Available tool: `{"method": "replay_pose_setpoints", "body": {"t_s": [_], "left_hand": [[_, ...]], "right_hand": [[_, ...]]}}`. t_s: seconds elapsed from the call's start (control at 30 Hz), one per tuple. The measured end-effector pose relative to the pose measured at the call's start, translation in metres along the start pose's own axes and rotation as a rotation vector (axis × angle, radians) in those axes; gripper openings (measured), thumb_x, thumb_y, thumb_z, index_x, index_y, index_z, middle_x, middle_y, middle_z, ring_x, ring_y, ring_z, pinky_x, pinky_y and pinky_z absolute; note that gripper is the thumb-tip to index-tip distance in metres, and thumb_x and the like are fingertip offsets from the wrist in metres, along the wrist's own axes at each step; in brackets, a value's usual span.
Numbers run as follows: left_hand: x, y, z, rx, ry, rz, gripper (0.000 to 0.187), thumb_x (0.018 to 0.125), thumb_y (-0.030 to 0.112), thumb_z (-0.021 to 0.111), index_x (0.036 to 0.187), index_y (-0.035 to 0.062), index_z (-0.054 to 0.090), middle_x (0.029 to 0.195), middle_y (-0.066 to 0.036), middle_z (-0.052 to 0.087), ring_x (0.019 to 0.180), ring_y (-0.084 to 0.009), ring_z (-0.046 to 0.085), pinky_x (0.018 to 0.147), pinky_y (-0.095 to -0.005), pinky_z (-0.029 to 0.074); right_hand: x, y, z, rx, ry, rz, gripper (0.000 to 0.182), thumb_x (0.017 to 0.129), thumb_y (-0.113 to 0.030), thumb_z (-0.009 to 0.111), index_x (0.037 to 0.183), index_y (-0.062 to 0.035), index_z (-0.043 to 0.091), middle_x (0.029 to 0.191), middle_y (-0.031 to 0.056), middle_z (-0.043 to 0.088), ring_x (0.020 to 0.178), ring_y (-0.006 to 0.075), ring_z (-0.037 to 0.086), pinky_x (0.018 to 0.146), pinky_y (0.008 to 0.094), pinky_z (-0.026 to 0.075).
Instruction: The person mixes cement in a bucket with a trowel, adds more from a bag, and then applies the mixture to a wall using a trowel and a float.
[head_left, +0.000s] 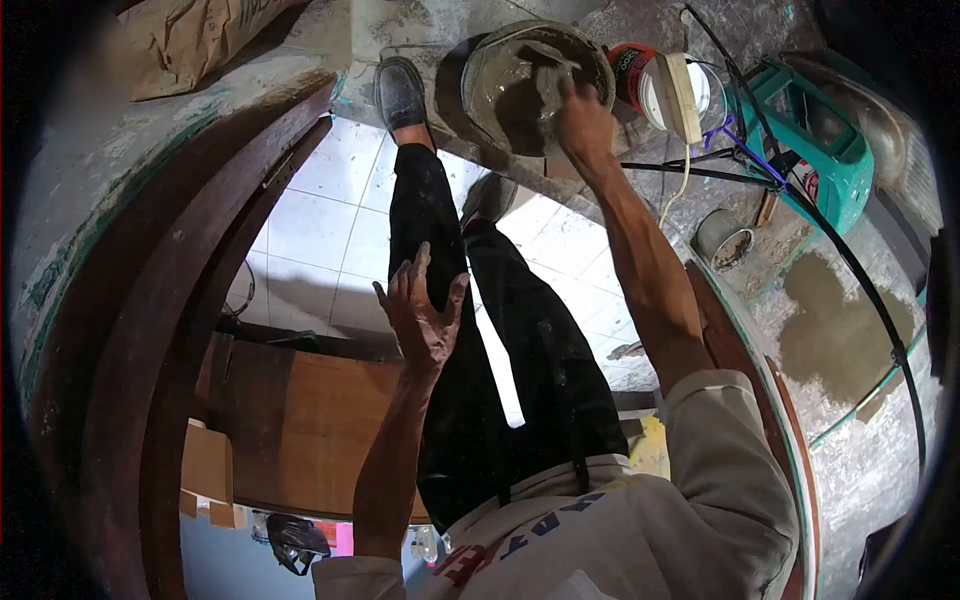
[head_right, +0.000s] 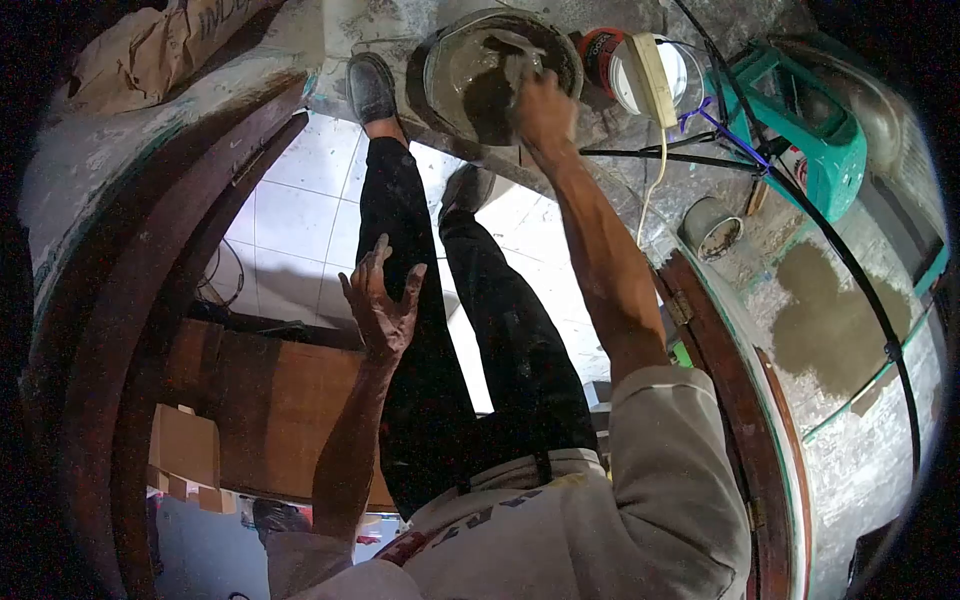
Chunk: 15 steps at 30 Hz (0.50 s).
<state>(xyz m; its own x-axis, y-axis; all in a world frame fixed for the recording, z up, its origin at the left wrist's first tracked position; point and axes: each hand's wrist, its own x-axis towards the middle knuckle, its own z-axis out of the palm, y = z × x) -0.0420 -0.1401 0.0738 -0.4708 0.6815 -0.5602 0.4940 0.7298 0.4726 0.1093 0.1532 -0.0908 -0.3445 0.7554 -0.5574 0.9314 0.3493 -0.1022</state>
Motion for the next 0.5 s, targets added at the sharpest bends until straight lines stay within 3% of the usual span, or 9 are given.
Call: {"method": "replay_pose_setpoints", "body": {"t_s": [0.1, 0.17, 0.2, 0.27, 0.3, 0.4, 0.43, 0.47, 0.5], "left_hand": [[-0.003, 0.000, 0.002, 0.028, 0.001, 0.008, 0.069, 0.099, 0.055, 0.067, 0.148, 0.0077, 0.055, 0.127, -0.014, 0.068, 0.126, -0.0339, 0.060, 0.119, -0.0697, 0.021], [-0.002, -0.002, 0.001, 0.040, 0.014, 0.012, 0.069, 0.099, 0.055, 0.067, 0.148, 0.0077, 0.055, 0.126, -0.014, 0.068, 0.126, -0.0338, 0.061, 0.119, -0.0693, 0.021], [-0.003, -0.001, 0.002, 0.029, 0.021, 0.013, 0.068, 0.099, 0.054, 0.068, 0.148, 0.0078, 0.055, 0.126, -0.014, 0.068, 0.126, -0.0338, 0.061, 0.119, -0.0698, 0.021], [-0.001, -0.001, 0.002, 0.010, 0.032, 0.015, 0.068, 0.099, 0.053, 0.068, 0.147, 0.0080, 0.056, 0.126, -0.014, 0.068, 0.127, -0.0339, 0.061, 0.119, -0.0702, 0.020], [-0.001, 0.000, 0.002, 0.004, 0.029, 0.010, 0.068, 0.098, 0.054, 0.068, 0.147, 0.0078, 0.056, 0.126, -0.015, 0.068, 0.127, -0.0343, 0.060, 0.119, -0.0706, 0.020], [-0.003, 0.003, 0.001, -0.021, 0.010, -0.006, 0.070, 0.098, 0.056, 0.067, 0.147, 0.0076, 0.056, 0.128, -0.016, 0.068, 0.129, -0.0352, 0.060, 0.119, -0.0713, 0.019], [-0.001, 0.003, 0.000, -0.031, 0.010, -0.016, 0.071, 0.098, 0.057, 0.067, 0.148, 0.0076, 0.056, 0.129, -0.016, 0.068, 0.129, -0.0356, 0.060, 0.119, -0.0717, 0.019], [-0.001, 0.001, 0.001, -0.028, 0.007, -0.017, 0.071, 0.098, 0.057, 0.067, 0.148, 0.0076, 0.056, 0.129, -0.016, 0.068, 0.129, -0.0356, 0.060, 0.119, -0.0717, 0.019], [-0.002, 0.000, 0.002, -0.022, -0.004, -0.034, 0.072, 0.097, 0.058, 0.067, 0.148, 0.0080, 0.055, 0.129, -0.016, 0.068, 0.129, -0.0359, 0.060, 0.119, -0.0718, 0.019]], "right_hand": [[0.005, -0.023, 0.025, -0.153, 0.057, -0.160, 0.041, 0.092, -0.020, 0.067, 0.131, -0.0052, 0.065, 0.121, 0.0268, 0.062, 0.093, 0.0416, 0.074, 0.071, 0.0521, 0.061], [-0.011, -0.023, 0.027, -0.426, 0.148, -0.523, 0.036, 0.089, -0.018, 0.070, 0.123, -0.0044, 0.071, 0.121, 0.0221, 0.060, 0.099, 0.0358, 0.069, 0.073, 0.0460, 0.060], [-0.019, -0.020, 0.017, -0.430, 0.153, -0.528, 0.036, 0.089, -0.018, 0.070, 0.123, -0.0044, 0.071, 0.121, 0.0221, 0.060, 0.099, 0.0358, 0.069, 0.073, 0.0460, 0.060], [-0.030, -0.003, 0.001, -0.549, 0.168, -0.789, 0.042, 0.086, -0.018, 0.072, 0.126, -0.0059, 0.070, 0.123, 0.0173, 0.057, 0.107, 0.0334, 0.061, 0.077, 0.0426, 0.058], [-0.024, 0.001, 0.001, -0.629, 0.092, -0.837, 0.037, 0.084, -0.024, 0.074, 0.117, -0.0074, 0.075, 0.126, 0.0130, 0.056, 0.116, 0.0320, 0.056, 0.079, 0.0424, 0.056], [0.013, 0.005, 0.003, -0.670, 0.162, -0.947, 0.023, 0.088, -0.018, 0.071, 0.110, -0.0140, 0.076, 0.125, 0.0114, 0.055, 0.109, 0.0290, 0.058, 0.079, 0.0378, 0.054], [0.022, -0.008, -0.023, -0.837, 0.006, -0.929, 0.017, 0.091, -0.018, 0.068, 0.106, -0.0186, 0.077, 0.125, 0.0110, 0.056, 0.110, 0.0267, 0.058, 0.079, 0.0353, 0.055], [0.033, -0.006, -0.025, -0.902, -0.055, -0.863, 0.021, 0.094, -0.020, 0.066, 0.114, -0.0169, 0.074, 0.125, 0.0120, 0.056, 0.111, 0.0272, 0.059, 0.079, 0.0360, 0.057], [0.036, 0.007, -0.018, -0.830, 0.046, -0.848, 0.027, 0.094, -0.019, 0.066, 0.120, -0.0164, 0.071, 0.126, 0.0129, 0.056, 0.109, 0.0287, 0.060, 0.080, 0.0377, 0.058]]}}
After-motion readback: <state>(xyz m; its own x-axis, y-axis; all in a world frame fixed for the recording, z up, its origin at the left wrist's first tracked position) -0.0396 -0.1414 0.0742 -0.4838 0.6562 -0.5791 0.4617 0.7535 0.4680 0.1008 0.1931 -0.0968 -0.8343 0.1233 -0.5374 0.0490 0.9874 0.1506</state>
